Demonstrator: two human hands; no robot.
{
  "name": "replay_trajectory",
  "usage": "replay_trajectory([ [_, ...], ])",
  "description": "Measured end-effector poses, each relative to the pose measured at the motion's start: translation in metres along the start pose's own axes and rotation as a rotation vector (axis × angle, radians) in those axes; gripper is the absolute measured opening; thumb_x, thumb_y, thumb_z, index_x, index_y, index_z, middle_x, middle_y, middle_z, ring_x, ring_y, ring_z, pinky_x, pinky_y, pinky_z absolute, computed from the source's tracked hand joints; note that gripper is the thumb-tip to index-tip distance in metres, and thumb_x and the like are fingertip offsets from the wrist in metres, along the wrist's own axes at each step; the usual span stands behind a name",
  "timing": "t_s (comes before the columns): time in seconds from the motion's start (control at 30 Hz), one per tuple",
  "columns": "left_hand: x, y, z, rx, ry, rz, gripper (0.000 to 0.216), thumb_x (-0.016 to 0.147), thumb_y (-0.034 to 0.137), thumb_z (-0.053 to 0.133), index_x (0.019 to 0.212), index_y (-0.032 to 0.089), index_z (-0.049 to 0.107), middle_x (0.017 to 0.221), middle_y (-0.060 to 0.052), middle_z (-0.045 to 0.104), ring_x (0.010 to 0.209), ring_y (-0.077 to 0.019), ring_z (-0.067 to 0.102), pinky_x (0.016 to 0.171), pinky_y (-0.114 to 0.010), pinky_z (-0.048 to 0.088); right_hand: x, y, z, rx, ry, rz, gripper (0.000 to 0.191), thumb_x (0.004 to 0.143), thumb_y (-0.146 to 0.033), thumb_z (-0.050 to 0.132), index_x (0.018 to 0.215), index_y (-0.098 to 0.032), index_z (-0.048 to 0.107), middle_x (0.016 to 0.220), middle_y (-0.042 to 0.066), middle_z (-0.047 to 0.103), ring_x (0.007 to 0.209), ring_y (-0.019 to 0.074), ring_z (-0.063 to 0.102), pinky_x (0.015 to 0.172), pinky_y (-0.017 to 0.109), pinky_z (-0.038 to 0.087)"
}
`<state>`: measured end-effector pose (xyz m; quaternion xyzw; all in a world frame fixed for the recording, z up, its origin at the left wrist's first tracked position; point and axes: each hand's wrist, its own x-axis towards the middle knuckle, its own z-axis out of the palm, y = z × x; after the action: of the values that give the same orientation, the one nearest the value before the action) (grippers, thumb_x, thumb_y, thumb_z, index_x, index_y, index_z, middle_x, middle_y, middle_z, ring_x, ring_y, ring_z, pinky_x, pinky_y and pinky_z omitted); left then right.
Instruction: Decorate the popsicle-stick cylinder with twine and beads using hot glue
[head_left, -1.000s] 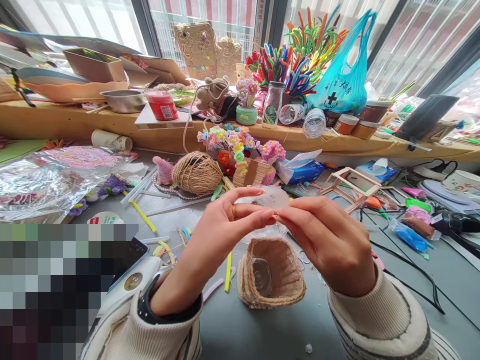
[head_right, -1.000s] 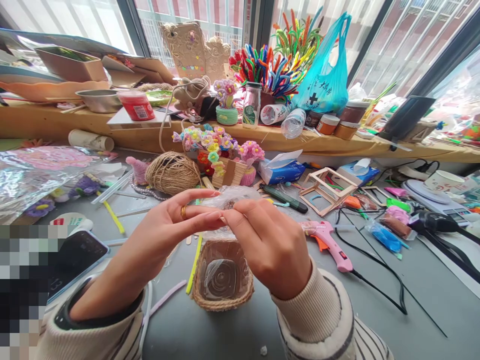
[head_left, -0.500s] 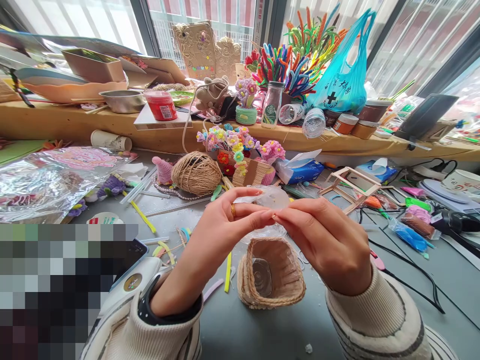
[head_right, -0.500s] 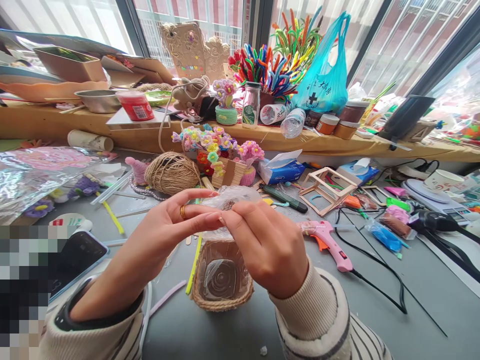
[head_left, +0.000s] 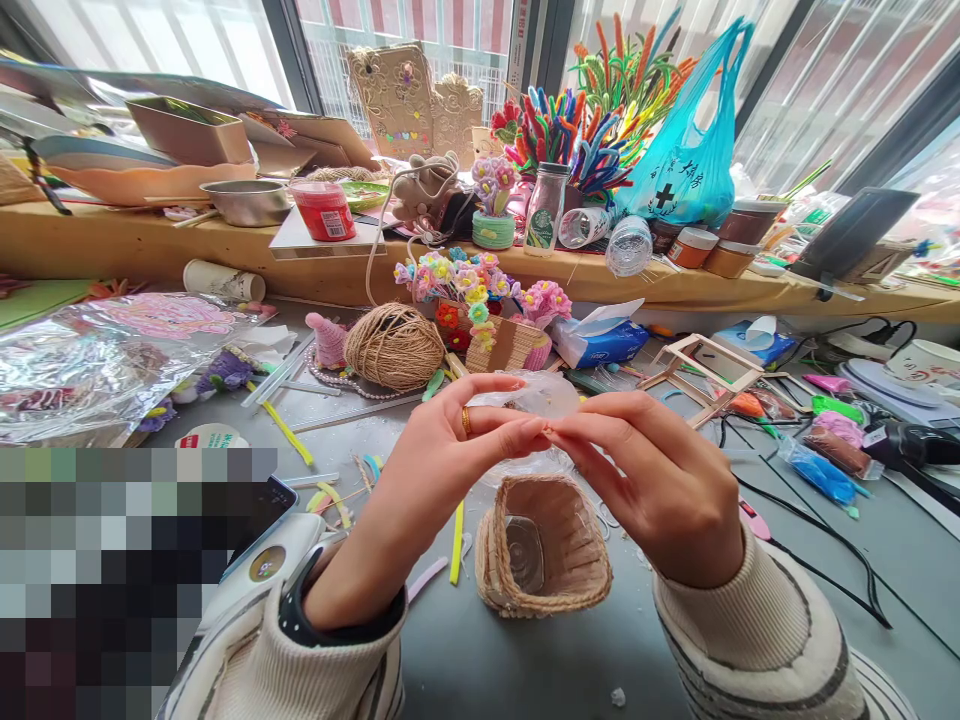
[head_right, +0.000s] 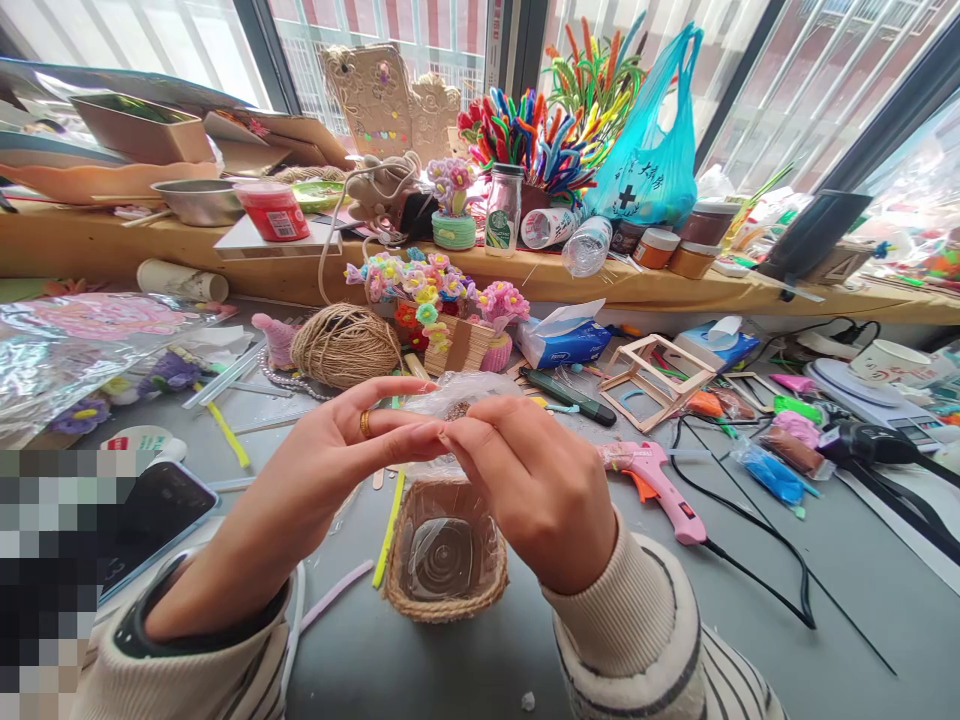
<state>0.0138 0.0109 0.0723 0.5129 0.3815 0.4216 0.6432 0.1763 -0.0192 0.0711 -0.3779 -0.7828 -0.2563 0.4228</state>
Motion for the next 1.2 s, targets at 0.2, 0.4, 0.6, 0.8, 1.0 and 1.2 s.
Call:
replay_trajectory([
  [0.2, -0.0005, -0.0005, -0.0011, -0.001, -0.003, 0.002, 0.038, 0.068, 0.031, 0.076, 0.101, 0.022, 0.058, 0.074, 0.003, 0.076, 0.074, -0.0118, 0.068, 0.073, -0.022, 0.049, 0.0000, 0.0004, 0.0001, 0.026, 0.000, 0.026, 0.004, 0.078, -0.013, 0.062, 0.080, -0.013, 0.066, 0.073, 0.005, 0.067, 0.067, 0.0118, 0.063, 0.065, 0.021, 0.052],
  [0.4, 0.0005, 0.0003, -0.0005, -0.008, -0.013, 0.022, 0.032, 0.069, 0.029, 0.075, 0.097, 0.023, 0.060, 0.077, 0.002, 0.076, 0.077, -0.0148, 0.069, 0.074, -0.024, 0.048, -0.0001, 0.0002, -0.0001, 0.028, -0.007, 0.048, 0.005, 0.078, -0.013, 0.062, 0.079, -0.012, 0.066, 0.073, 0.006, 0.067, 0.066, 0.0122, 0.063, 0.063, 0.022, 0.052],
  [0.6, -0.0022, 0.0002, -0.0019, -0.012, -0.032, 0.010, 0.032, 0.070, 0.027, 0.074, 0.097, 0.022, 0.059, 0.079, 0.001, 0.077, 0.079, -0.0156, 0.070, 0.074, -0.024, 0.049, 0.0002, 0.0000, -0.0012, 0.037, -0.013, 0.056, 0.007, 0.080, -0.013, 0.060, 0.078, -0.012, 0.067, 0.073, 0.006, 0.067, 0.065, 0.0117, 0.063, 0.062, 0.021, 0.052],
  [0.8, -0.0014, 0.0006, -0.0003, 0.003, -0.042, -0.006, 0.034, 0.069, 0.030, 0.075, 0.099, 0.022, 0.059, 0.078, 0.001, 0.076, 0.078, -0.0137, 0.069, 0.074, -0.023, 0.049, 0.0001, 0.0000, -0.0002, 0.048, -0.009, 0.062, 0.009, 0.081, -0.013, 0.059, 0.080, -0.012, 0.067, 0.074, 0.007, 0.067, 0.068, 0.0118, 0.063, 0.066, 0.021, 0.052],
  [1.0, -0.0012, 0.0014, 0.0003, -0.005, -0.045, 0.003, 0.035, 0.069, 0.029, 0.075, 0.099, 0.022, 0.059, 0.077, 0.001, 0.076, 0.078, -0.0146, 0.069, 0.074, -0.024, 0.048, 0.0003, -0.0003, -0.0012, 0.031, -0.015, 0.056, 0.010, 0.082, -0.014, 0.058, 0.082, -0.014, 0.068, 0.076, 0.006, 0.069, 0.068, 0.0114, 0.064, 0.066, 0.021, 0.053],
  [1.2, -0.0019, 0.0019, 0.0003, -0.021, -0.052, -0.006, 0.036, 0.070, 0.028, 0.074, 0.101, 0.022, 0.057, 0.078, 0.000, 0.076, 0.078, -0.0152, 0.070, 0.073, -0.023, 0.049, 0.0000, -0.0001, -0.0012, 0.030, -0.021, 0.050, 0.011, 0.082, -0.013, 0.057, 0.083, -0.012, 0.068, 0.075, 0.007, 0.069, 0.068, 0.0125, 0.065, 0.065, 0.022, 0.054],
])
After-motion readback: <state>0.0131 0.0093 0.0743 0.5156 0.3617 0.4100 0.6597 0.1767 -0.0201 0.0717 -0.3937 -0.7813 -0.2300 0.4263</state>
